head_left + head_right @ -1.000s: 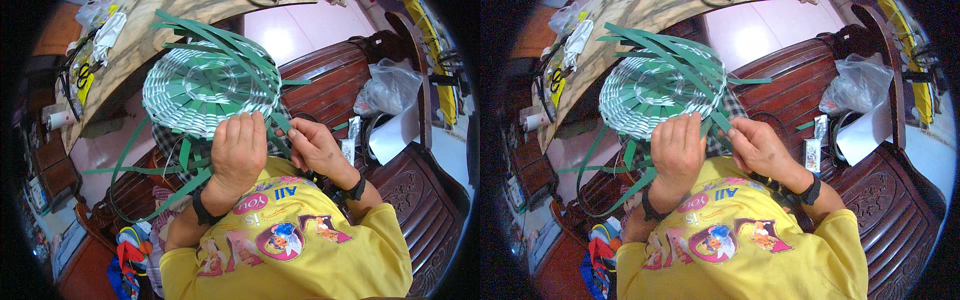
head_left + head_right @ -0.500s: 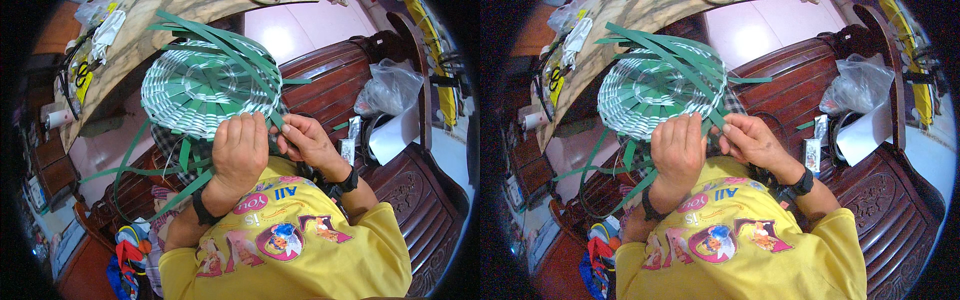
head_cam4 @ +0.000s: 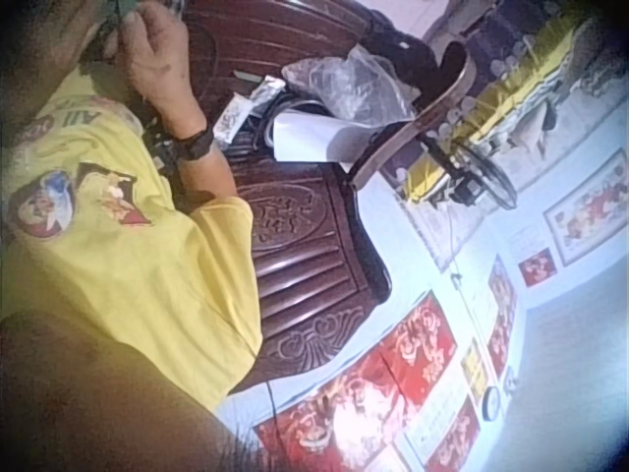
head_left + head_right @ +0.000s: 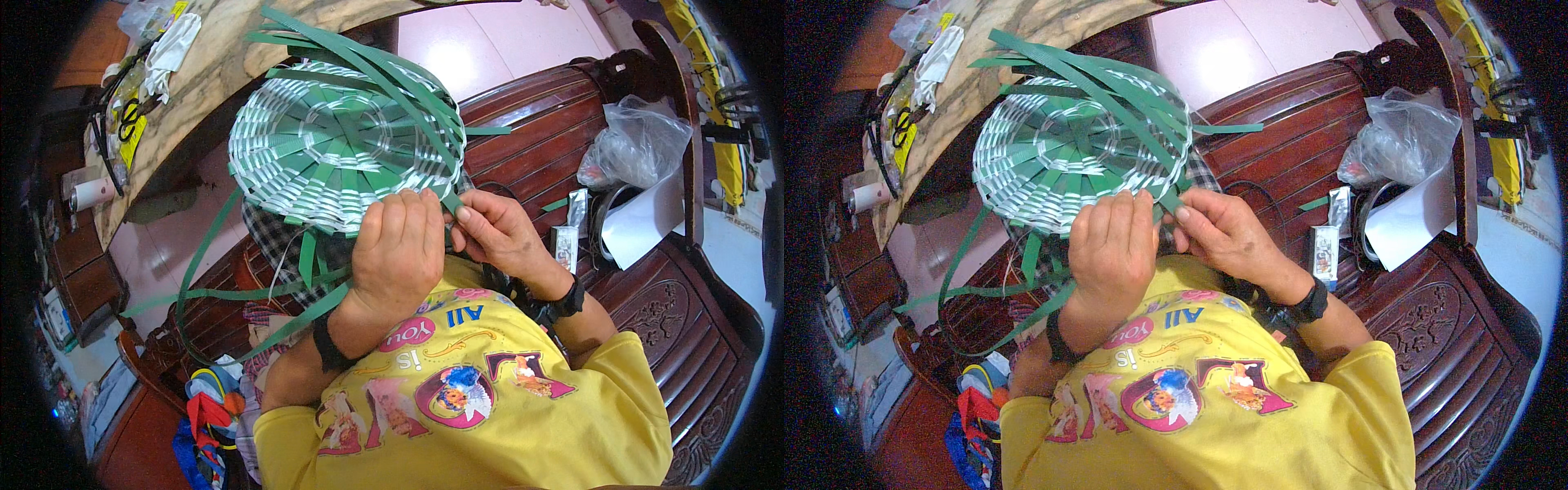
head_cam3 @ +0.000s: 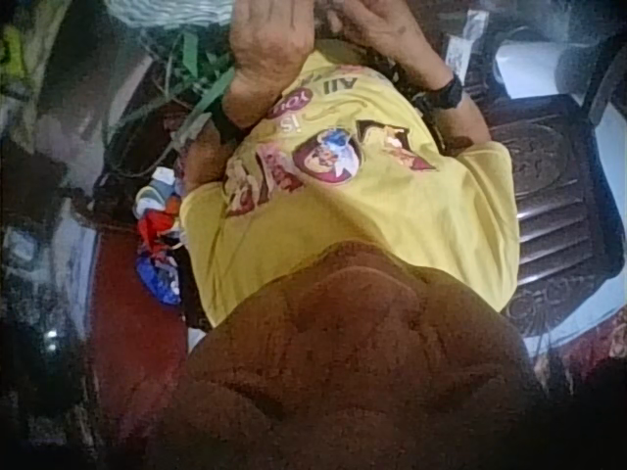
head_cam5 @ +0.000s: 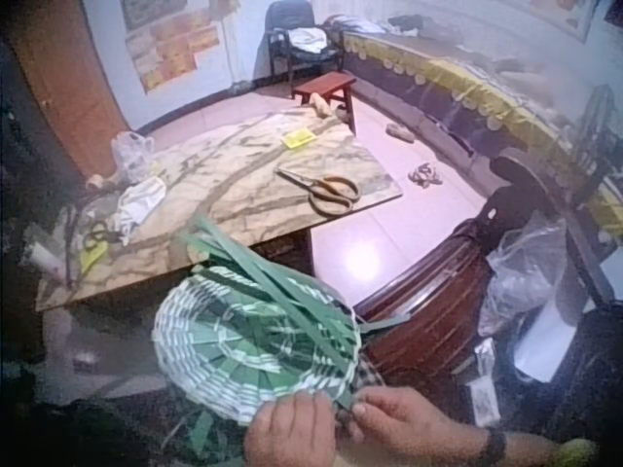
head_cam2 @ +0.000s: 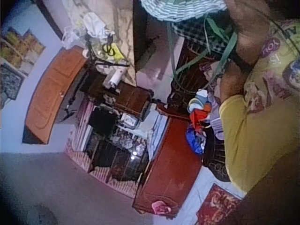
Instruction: The person is weaving a green plastic basket by hand, interlacing vertical and horizontal strips and pulling thin white ties through the gaps to secure the structure.
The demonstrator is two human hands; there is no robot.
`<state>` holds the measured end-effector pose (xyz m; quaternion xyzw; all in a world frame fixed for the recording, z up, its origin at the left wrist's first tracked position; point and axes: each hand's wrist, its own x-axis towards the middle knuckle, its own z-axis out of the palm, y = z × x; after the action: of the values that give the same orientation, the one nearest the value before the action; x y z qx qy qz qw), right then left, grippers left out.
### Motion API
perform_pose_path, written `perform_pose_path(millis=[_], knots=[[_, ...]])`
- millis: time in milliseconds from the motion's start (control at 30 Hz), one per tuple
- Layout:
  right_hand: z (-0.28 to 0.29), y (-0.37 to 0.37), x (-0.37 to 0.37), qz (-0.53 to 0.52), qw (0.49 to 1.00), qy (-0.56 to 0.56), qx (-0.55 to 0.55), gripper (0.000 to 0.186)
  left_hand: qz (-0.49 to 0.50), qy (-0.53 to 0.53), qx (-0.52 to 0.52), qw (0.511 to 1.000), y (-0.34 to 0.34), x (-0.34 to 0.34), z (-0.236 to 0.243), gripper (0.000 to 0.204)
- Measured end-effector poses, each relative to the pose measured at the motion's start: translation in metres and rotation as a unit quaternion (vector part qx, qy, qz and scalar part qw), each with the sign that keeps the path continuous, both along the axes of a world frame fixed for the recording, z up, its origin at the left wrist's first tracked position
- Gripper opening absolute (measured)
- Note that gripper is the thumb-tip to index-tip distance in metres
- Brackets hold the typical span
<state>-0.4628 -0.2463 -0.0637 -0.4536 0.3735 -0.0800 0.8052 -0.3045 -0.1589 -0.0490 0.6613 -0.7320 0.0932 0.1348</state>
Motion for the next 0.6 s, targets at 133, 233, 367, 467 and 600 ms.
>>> perform_pose_path(millis=[133,233,367,467,600], knots=[[-0.027,0.004,-0.002,-0.012,0.982,-0.029,-0.187,0.017,0.001,0.004,0.024,1.0,0.003,-0.001,0.001,0.034],[-0.029,0.002,-0.005,0.014,0.982,0.004,-0.19,0.014,-0.004,0.0,0.027,1.0,0.004,-0.001,0.0,0.035],[-0.024,0.001,-0.004,0.016,0.968,0.01,-0.249,0.012,-0.008,0.0,0.043,0.999,0.005,0.0,0.0,0.037],[-0.018,0.0,-0.005,0.01,0.954,0.008,-0.3,0.011,-0.019,0.005,0.05,0.999,0.005,0.001,0.003,0.037],[-0.013,0.003,-0.01,0.001,0.974,0.017,-0.224,0.012,-0.03,0.011,0.06,0.998,0.005,0.001,0.005,0.036]])
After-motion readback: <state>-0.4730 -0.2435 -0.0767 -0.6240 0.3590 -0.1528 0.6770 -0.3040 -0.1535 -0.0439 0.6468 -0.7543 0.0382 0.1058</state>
